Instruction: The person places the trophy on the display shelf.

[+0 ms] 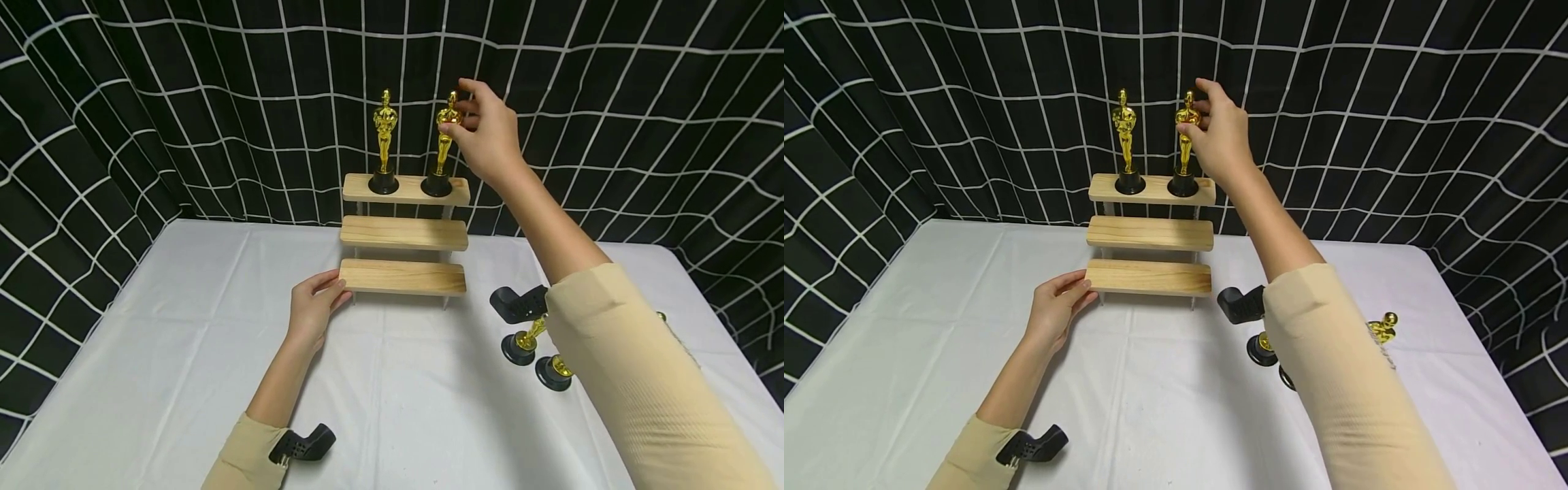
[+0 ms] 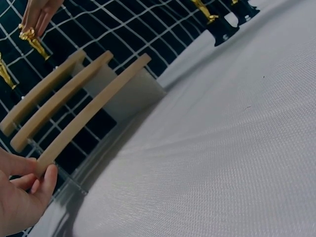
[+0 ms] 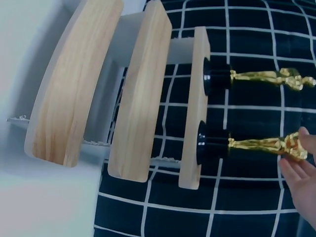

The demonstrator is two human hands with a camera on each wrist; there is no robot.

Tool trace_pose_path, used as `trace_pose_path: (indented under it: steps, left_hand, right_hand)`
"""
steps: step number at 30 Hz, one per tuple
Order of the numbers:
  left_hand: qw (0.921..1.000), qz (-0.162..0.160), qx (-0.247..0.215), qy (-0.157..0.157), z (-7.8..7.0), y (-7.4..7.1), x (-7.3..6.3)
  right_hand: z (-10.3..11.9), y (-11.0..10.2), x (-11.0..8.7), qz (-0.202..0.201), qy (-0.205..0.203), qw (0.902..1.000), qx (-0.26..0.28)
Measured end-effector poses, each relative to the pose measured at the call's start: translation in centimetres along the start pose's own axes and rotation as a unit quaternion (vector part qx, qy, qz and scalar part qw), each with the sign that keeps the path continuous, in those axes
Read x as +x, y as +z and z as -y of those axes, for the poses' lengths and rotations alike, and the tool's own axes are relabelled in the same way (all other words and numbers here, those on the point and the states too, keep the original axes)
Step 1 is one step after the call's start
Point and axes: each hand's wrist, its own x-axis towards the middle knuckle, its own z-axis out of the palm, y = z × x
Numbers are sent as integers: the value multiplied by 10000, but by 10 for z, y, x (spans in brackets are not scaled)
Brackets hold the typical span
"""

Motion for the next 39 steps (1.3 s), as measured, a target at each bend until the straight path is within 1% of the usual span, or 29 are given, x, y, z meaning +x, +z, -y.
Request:
trace_pose_path:
  steps: [7, 17, 22, 39]
  left_hand:
    - [10000, 1, -26, -19, 1, 0, 1]
    - [10000, 4, -27, -2, 0, -1, 0]
    - [10000, 15, 2, 32, 1, 0, 1]
    - [10000, 3, 43, -2, 1, 0, 1]
  right_hand:
    - [7, -2, -12, 60, 121, 9997, 214]
    - [10, -4, -23, 153, 260, 9994, 161]
    - [5, -7, -31, 215, 199, 9993, 220]
    - [-4, -7, -67, 162, -110, 9993, 322]
